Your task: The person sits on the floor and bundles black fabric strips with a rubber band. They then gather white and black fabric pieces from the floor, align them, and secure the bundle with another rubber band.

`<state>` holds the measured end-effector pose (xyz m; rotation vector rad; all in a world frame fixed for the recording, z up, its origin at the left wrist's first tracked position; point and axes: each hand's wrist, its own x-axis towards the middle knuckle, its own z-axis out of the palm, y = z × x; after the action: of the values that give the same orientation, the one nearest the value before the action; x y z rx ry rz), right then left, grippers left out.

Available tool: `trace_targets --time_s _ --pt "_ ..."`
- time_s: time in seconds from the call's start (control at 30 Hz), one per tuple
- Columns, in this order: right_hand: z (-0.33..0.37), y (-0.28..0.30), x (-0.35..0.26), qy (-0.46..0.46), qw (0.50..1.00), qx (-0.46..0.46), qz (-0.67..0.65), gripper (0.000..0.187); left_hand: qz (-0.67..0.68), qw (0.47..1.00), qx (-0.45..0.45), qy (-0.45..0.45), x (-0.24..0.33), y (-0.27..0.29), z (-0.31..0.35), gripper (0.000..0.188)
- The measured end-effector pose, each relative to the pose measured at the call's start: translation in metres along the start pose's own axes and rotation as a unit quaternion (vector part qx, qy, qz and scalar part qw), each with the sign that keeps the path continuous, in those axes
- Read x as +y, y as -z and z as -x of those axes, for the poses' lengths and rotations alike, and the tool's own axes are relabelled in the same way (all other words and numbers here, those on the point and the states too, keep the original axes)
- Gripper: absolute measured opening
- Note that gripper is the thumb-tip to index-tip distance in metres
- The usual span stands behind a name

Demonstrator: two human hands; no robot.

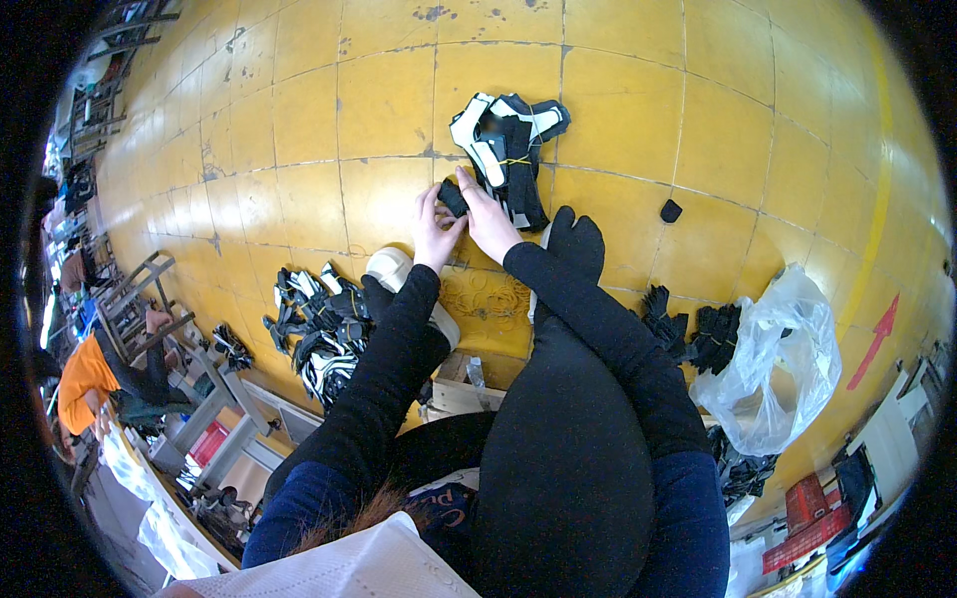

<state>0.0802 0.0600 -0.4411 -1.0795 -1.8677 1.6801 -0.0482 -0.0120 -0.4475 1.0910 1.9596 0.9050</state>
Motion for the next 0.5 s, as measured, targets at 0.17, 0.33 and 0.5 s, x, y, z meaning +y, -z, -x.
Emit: trace_targets --time_s 0.17,0.33,0.5 --pt "-0.0012 0.0007 0.0033 0.043 0.999 -0.021 0.025 0.076 0.016 1.000 0.000 -0.008 0.0004 -0.0008 0.0013 0.071" --pt "-0.0020 0.0008 0.0060 0.046 0.998 -0.025 0.022 0.074 0.016 1.000 -0.010 -0.001 -0.0013 0.0010 -0.0003 0.071" --pt "-0.0005 0.0026 0.0011 0.010 1.000 -0.005 -0.006 0.072 0.040 0.999 -0.026 0.012 -0.0014 0.0054 0.0015 0.072"
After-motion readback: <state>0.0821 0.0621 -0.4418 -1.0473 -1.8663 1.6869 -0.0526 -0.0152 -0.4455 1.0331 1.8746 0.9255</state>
